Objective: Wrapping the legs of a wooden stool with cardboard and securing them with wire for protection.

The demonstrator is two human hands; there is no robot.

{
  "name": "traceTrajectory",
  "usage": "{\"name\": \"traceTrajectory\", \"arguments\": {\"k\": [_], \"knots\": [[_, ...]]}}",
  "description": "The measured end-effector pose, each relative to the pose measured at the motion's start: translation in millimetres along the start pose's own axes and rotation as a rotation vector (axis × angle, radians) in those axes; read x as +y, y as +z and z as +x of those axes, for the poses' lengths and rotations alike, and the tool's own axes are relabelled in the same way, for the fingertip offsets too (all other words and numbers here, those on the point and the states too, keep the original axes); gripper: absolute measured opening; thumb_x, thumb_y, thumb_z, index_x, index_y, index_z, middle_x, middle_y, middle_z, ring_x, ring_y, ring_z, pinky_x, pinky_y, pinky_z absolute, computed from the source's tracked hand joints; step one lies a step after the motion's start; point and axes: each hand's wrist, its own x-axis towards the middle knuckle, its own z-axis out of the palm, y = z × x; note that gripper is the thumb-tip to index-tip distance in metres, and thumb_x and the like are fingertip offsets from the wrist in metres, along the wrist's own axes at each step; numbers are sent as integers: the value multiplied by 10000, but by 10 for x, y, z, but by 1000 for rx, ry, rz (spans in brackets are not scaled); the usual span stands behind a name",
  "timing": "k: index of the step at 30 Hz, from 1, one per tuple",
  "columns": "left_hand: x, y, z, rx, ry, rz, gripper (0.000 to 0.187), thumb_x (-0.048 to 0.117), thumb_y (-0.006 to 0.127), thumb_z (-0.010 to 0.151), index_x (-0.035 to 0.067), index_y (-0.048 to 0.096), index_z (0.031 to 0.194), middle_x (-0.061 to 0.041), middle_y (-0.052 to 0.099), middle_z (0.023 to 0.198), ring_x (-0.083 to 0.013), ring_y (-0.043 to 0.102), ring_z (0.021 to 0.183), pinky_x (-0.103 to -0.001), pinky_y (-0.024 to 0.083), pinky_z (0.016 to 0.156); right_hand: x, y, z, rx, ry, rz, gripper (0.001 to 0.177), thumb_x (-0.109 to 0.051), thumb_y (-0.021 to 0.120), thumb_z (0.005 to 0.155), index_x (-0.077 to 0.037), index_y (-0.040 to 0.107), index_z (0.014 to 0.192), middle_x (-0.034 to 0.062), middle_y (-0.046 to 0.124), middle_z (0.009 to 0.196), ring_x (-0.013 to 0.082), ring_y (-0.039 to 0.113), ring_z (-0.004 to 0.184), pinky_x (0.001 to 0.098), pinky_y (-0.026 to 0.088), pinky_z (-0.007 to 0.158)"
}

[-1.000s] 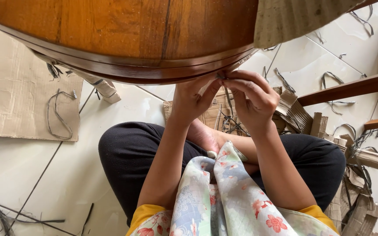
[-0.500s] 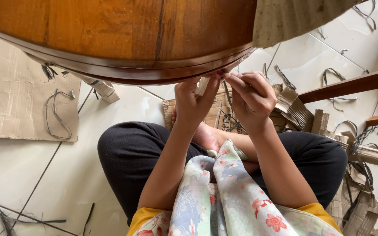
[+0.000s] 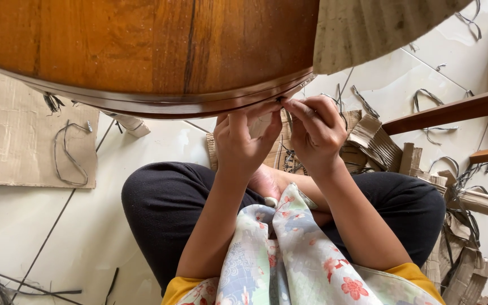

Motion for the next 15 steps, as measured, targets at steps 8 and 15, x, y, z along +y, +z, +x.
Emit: {"name": "traceTrajectory", "arguments": {"k": [8, 15], "knots": [[42, 143, -31, 141, -173, -334, 288, 7, 855, 782, 73, 700, 1016, -24, 782, 871, -196, 765, 772, -304, 611, 802, -86, -1, 5, 7, 169, 26, 155, 144, 673, 942, 9, 747, 929, 137, 642, 834, 311, 643, 703, 400, 530, 671], [-166, 303, -324, 43, -732, -782, 514, 9, 915, 747, 50, 636, 1177, -132, 768, 1014, -261, 775, 888, -335, 671, 775, -120, -46, 43, -129, 374, 159, 122, 69, 609, 1014, -34, 661, 973, 111, 617, 901, 279, 610, 761, 397, 528, 750]]}}
